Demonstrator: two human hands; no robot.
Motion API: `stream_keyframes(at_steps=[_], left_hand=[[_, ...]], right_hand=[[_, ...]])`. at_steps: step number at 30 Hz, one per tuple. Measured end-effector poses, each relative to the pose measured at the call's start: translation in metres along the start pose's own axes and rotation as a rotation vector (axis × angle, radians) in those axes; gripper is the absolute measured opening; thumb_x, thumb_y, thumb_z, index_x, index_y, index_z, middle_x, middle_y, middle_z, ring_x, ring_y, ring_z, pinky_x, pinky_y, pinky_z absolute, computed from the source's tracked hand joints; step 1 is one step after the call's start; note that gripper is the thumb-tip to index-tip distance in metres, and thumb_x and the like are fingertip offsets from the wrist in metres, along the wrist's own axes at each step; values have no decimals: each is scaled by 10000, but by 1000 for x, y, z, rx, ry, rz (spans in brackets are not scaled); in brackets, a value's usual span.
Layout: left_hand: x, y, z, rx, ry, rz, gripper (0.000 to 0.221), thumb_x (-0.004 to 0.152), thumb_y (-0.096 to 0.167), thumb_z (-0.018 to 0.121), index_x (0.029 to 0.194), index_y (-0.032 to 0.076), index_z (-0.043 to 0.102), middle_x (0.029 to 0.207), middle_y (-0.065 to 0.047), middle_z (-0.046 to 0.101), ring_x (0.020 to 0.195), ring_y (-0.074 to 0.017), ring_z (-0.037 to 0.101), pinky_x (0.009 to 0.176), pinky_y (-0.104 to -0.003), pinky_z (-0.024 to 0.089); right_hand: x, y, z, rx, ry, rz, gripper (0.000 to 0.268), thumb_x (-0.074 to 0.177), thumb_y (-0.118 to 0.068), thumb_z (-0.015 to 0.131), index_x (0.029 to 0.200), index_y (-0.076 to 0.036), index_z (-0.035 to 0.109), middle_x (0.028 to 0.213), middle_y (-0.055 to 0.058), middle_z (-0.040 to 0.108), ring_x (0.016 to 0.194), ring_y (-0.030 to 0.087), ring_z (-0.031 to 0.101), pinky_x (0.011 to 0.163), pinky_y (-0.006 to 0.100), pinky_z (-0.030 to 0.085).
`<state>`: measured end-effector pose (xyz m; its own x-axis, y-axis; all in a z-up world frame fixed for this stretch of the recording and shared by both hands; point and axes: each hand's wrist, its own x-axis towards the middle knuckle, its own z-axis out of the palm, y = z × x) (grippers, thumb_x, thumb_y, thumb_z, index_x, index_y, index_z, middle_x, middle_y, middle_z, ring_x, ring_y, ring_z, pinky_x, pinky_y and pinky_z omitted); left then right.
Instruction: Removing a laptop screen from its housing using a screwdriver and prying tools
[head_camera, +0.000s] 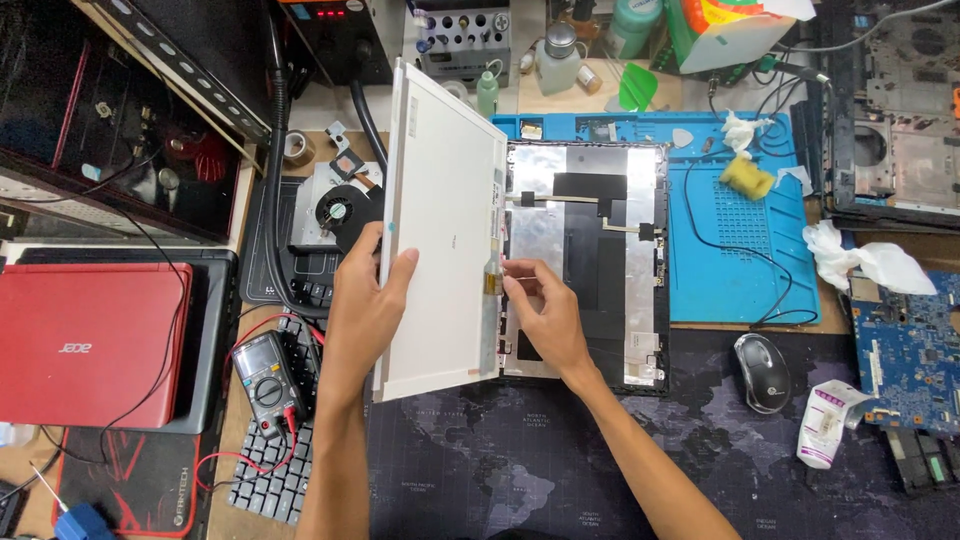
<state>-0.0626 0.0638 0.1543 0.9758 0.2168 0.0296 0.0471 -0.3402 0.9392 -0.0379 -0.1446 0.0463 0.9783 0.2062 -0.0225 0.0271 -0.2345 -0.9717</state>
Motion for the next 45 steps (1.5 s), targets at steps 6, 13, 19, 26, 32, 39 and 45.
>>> stream_keyframes(at_steps=[6,13,19,26,32,39,45], left_hand=[[-4,8,-9,-124,29,-14,175,993,37,583,1151,-31,615,810,-120,635,696,-185,591,681,-401,591],[-3,-2,-13,-176,60,-78,206,1000,61,604,1193,-5,631,804,-123,661,681,-181,622,673,-375,591],[-2,0,-10,-191,50,-88,202,996,77,626,1186,8,625,802,-144,689,669,-176,635,683,-378,603],[0,1,-8,-184,47,-86,228,997,77,627,1215,9,623,812,-154,696,665,-179,647,683,-376,607],[0,5,-4,-135,36,-58,224,997,61,604,1211,-2,619,811,-167,699,669,-193,654,677,-396,606],[6,3,1,-75,1,-19,180,999,45,588,1166,-11,627,822,-175,708,715,-189,624,720,-429,597],[5,10,4,67,26,-77,209,999,78,560,1173,-18,623,850,-240,682,791,-279,640,790,-527,548]], right_hand=[[8,13,-10,214,-55,167,288,1042,-149,550,1298,-53,642,1118,192,754,849,206,760,781,327,638],[13,11,-12,324,-131,307,398,1015,-198,604,1373,-25,584,1068,193,759,883,204,759,840,327,639],[20,15,-14,397,-145,344,511,956,-248,717,1391,-49,534,1079,226,757,939,222,748,899,357,622],[26,28,-9,353,-180,317,523,913,-214,783,1341,-34,542,1002,209,756,871,212,746,825,325,633],[30,37,-2,355,-143,298,417,859,-155,843,1183,-18,619,897,148,730,772,180,756,721,280,656],[33,28,-5,423,-131,324,384,845,-82,837,1164,14,647,863,174,753,743,203,766,704,293,666],[38,38,-7,493,-150,363,345,841,-69,831,1119,21,647,870,188,757,731,246,778,675,296,675]])
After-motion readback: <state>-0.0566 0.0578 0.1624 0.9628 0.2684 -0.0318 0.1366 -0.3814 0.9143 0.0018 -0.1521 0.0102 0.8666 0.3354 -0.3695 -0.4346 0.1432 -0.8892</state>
